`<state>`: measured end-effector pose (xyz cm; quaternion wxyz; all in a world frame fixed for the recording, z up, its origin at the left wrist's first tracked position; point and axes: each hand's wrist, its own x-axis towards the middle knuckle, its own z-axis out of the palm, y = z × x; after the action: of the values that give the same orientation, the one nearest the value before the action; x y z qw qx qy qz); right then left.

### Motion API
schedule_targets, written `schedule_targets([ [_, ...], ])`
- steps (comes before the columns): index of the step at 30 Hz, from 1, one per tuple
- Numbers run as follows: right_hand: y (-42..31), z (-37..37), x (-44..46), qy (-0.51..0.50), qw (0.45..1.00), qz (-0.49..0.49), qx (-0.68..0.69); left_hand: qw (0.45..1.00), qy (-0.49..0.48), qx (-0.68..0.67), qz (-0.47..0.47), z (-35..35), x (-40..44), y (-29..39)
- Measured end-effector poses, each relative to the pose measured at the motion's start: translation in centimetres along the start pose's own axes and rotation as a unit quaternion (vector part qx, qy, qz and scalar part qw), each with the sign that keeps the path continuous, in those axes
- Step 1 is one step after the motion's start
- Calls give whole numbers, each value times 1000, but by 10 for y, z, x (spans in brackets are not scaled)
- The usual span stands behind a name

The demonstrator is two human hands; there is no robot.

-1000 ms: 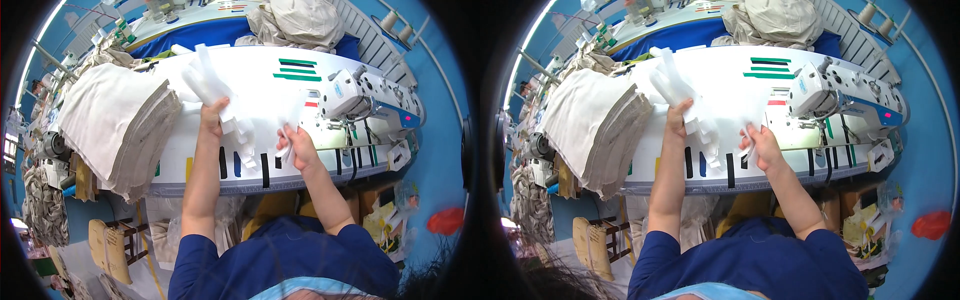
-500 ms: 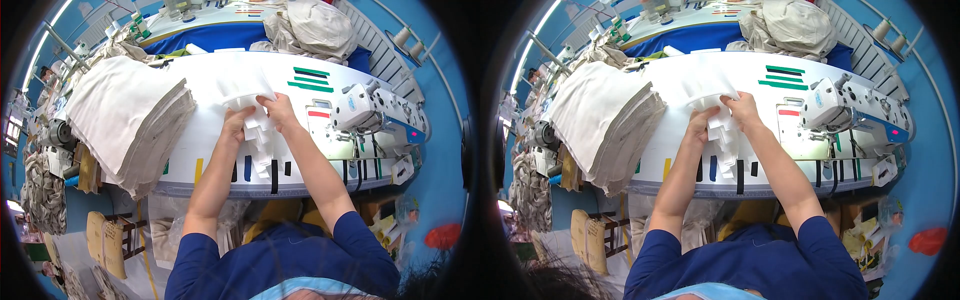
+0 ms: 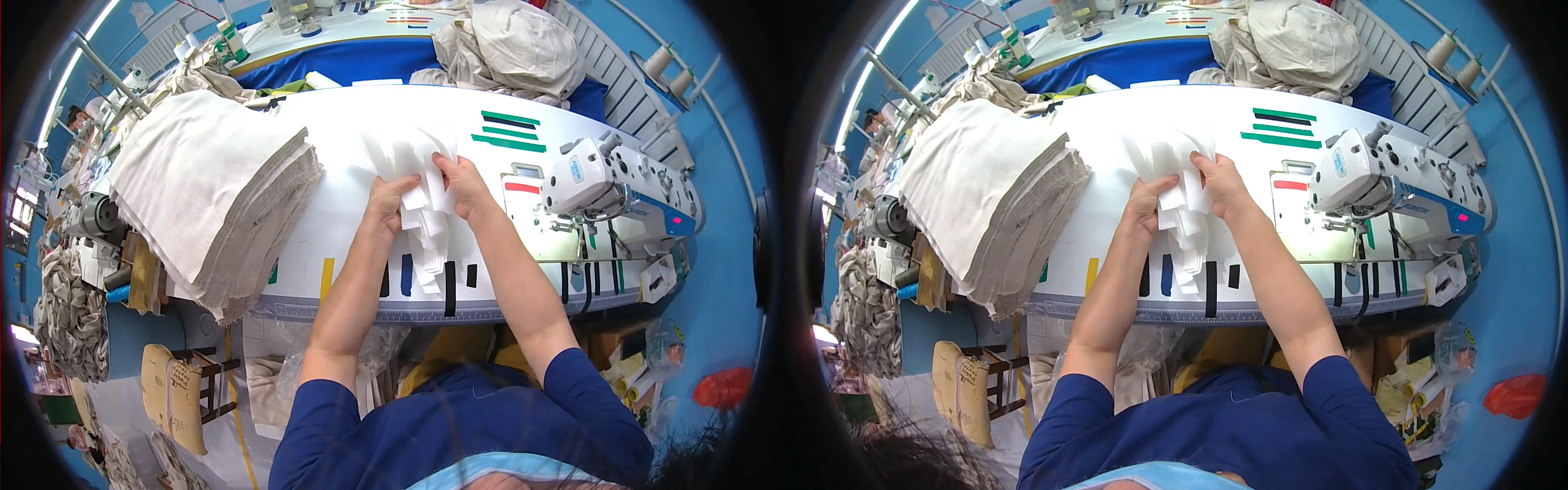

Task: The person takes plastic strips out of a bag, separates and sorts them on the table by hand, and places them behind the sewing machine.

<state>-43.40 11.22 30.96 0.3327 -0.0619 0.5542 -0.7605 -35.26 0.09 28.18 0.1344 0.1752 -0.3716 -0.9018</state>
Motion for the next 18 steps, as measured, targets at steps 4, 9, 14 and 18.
schedule_targets([
  [4, -19, -15, -15, 30, 999, 15, -25, 1000, 12, 10, -5, -5, 4, 0],
  [9, -14, -57, -34, 127, 934, -42, -332, 999, 46, 9, -24, -6, -2, 11],
  [14, -11, -63, -70, 141, 863, -101, -474, 998, 50, 10, -39, -14, 3, 10],
  [18, 3, -75, -79, 121, 823, -189, -521, 995, 80, -27, -53, -23, 2, 14],
])
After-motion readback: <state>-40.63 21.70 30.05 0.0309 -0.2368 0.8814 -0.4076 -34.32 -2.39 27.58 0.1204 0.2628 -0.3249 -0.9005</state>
